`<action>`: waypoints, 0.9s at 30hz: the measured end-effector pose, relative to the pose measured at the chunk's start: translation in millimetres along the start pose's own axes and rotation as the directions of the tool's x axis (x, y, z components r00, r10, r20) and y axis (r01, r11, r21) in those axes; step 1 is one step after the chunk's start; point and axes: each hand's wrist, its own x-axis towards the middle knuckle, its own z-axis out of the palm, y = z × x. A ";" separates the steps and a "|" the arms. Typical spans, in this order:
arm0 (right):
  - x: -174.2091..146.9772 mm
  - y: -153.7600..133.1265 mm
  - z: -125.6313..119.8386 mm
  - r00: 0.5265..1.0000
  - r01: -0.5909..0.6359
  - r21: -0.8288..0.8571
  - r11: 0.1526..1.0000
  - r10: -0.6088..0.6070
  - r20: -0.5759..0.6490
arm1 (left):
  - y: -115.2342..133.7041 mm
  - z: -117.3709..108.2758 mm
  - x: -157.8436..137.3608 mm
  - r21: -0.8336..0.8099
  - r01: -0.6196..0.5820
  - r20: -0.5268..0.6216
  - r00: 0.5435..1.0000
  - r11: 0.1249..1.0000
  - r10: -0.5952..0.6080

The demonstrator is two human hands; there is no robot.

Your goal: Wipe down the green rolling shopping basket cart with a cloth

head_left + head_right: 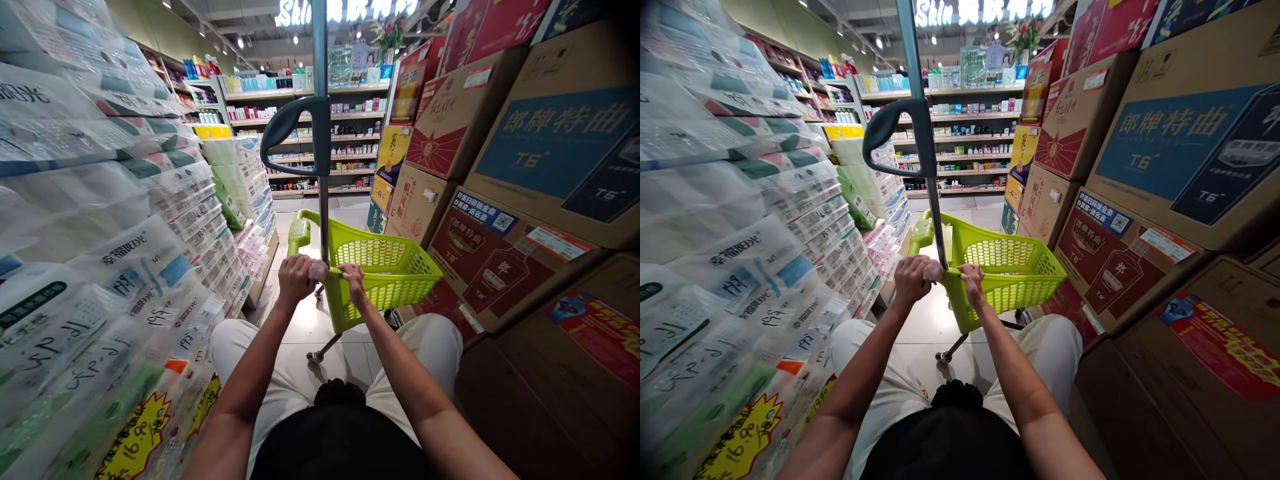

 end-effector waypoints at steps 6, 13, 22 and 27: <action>-2.1 -0.4 -5.4 1.000 0.009 -0.004 1.000 -0.009 0.020 | -7.2 -30.8 59.4 0.128 0.220 0.422 0.870 0.967 -0.254; -8.4 2.4 -12.4 0.998 0.054 0.015 0.998 -0.054 -0.018 | 14.0 -8.0 5.7 -0.074 0.166 0.064 0.985 0.983 -0.162; -9.6 7.6 -19.2 0.993 0.086 0.041 0.995 -0.082 -0.088 | 42.6 59.1 -76.1 -0.121 0.126 -0.313 0.936 0.985 -0.158; -5.1 15.8 -22.2 0.990 0.068 0.043 0.997 -0.062 -0.125 | 30.6 -0.2 -34.5 -0.153 0.121 -0.153 0.978 0.981 -0.145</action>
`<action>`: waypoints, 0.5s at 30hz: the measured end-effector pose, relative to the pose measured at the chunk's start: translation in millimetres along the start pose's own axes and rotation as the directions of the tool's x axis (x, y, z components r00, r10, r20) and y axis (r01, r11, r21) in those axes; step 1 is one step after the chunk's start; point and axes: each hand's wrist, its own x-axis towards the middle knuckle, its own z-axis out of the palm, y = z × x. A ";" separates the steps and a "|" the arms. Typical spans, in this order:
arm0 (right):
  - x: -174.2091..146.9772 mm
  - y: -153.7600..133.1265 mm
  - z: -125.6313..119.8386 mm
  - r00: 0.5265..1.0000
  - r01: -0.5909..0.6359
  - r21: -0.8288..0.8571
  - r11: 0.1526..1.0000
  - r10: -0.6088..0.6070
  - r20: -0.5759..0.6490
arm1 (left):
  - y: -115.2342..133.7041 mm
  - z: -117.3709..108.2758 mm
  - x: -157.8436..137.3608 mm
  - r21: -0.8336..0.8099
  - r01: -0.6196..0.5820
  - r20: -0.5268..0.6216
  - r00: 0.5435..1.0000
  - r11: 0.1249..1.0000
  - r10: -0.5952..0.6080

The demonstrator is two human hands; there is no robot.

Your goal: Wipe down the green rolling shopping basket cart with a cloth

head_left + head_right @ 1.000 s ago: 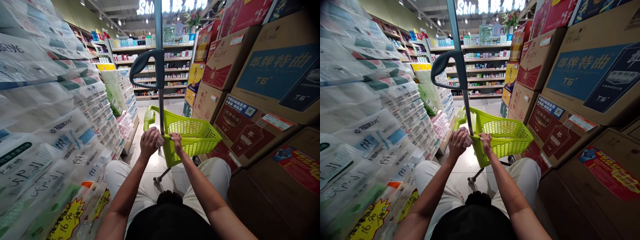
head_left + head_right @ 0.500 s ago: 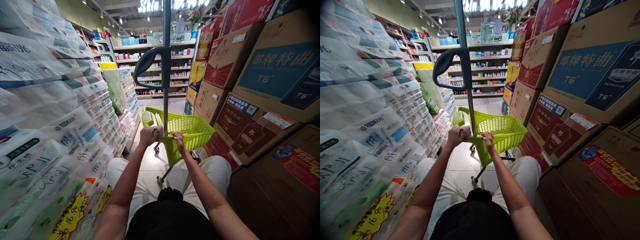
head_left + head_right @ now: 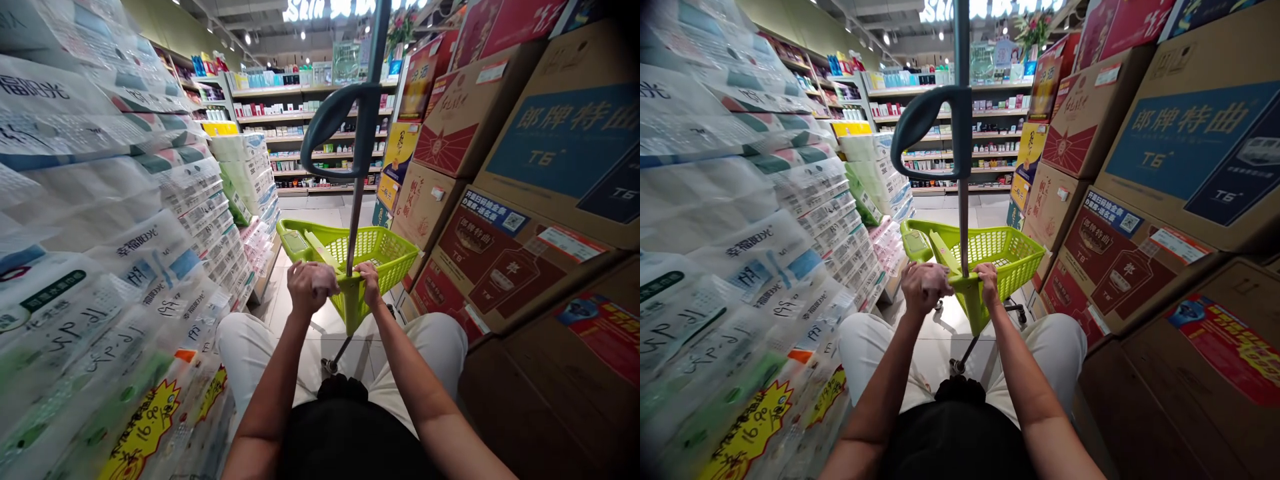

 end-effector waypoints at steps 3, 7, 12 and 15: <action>1.2 6.2 -0.6 1.000 -0.006 -0.010 1.000 0.006 -0.010 | 7.4 -28.8 35.5 0.002 -0.045 0.291 0.956 0.999 0.042; 1.9 14.1 -1.7 1.000 -0.006 -0.005 1.000 0.006 0.030 | 28.0 -39.6 73.2 0.154 -0.171 0.672 0.740 0.973 0.024; 4.3 18.4 -3.9 0.998 -0.005 0.027 1.000 0.003 0.056 | 37.5 -29.5 93.0 0.186 -0.218 0.805 0.592 0.958 -0.021; 6.1 17.3 -7.5 0.999 -0.005 0.042 0.999 0.003 0.049 | 23.9 -23.3 74.7 0.098 -0.190 0.685 0.725 0.977 0.072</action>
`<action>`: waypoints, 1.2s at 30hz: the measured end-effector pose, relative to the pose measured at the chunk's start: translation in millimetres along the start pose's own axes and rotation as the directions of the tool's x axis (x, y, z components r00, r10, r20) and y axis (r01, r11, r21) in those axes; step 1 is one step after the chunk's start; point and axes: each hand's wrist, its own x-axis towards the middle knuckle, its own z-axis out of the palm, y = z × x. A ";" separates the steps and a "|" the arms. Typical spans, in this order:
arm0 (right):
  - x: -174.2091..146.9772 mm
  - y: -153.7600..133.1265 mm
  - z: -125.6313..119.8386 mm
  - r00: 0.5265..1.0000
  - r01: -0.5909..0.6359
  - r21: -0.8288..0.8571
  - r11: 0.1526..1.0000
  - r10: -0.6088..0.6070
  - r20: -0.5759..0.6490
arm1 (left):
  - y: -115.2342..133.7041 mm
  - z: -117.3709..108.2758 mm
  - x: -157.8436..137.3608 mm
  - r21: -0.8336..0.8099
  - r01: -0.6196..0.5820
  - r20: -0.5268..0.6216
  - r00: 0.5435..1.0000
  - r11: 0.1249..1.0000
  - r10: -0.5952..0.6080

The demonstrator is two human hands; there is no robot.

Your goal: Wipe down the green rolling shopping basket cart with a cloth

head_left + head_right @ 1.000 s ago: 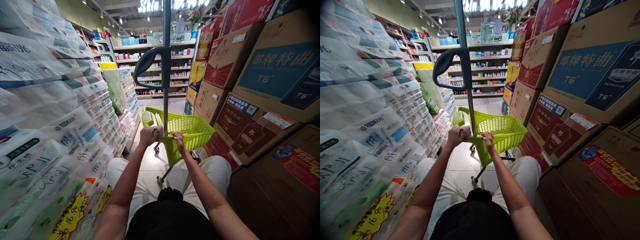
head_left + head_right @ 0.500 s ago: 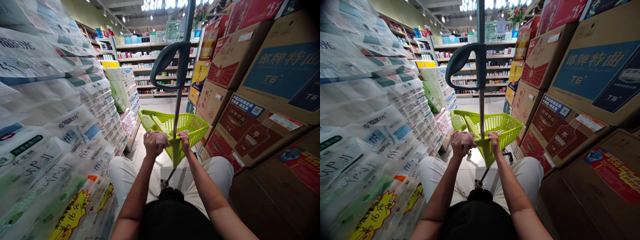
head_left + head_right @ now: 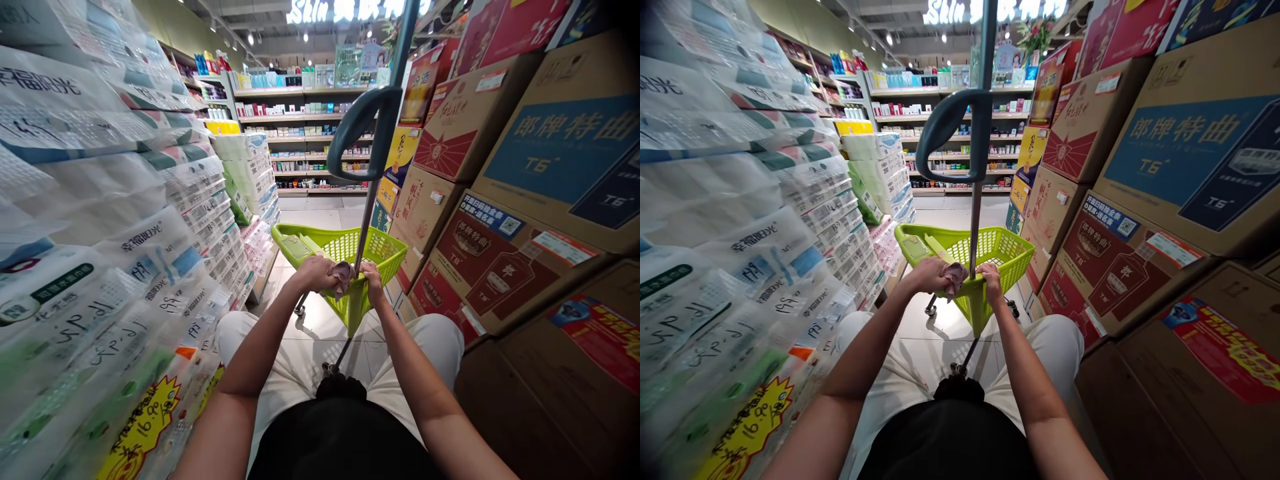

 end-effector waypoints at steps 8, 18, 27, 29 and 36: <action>-6.3 -39.6 -1.4 0.985 -0.055 -0.006 0.998 0.054 -0.162 | 15.4 124.2 -31.3 -0.093 -0.208 -0.974 0.221 0.974 -0.046; -3.0 -76.4 19.3 0.940 -0.232 0.498 0.836 0.325 -0.108 | -16.2 95.8 -19.7 -0.128 -0.138 -0.796 0.605 0.982 -0.019; 1.8 -76.6 4.7 0.947 -0.269 0.609 0.746 0.319 0.027 | -13.2 23.3 13.5 -0.121 0.006 -0.252 0.967 0.993 -0.036; -0.7 -76.4 1.9 0.954 -0.236 0.607 0.759 0.300 -0.004 | -9.4 50.4 4.2 -0.163 -0.079 -0.466 0.885 0.984 -0.006; 3.6 -73.9 2.4 0.928 -0.192 0.562 0.805 0.335 -0.162 | 13.5 151.8 -15.8 -0.118 -0.199 -0.963 0.260 0.973 -0.064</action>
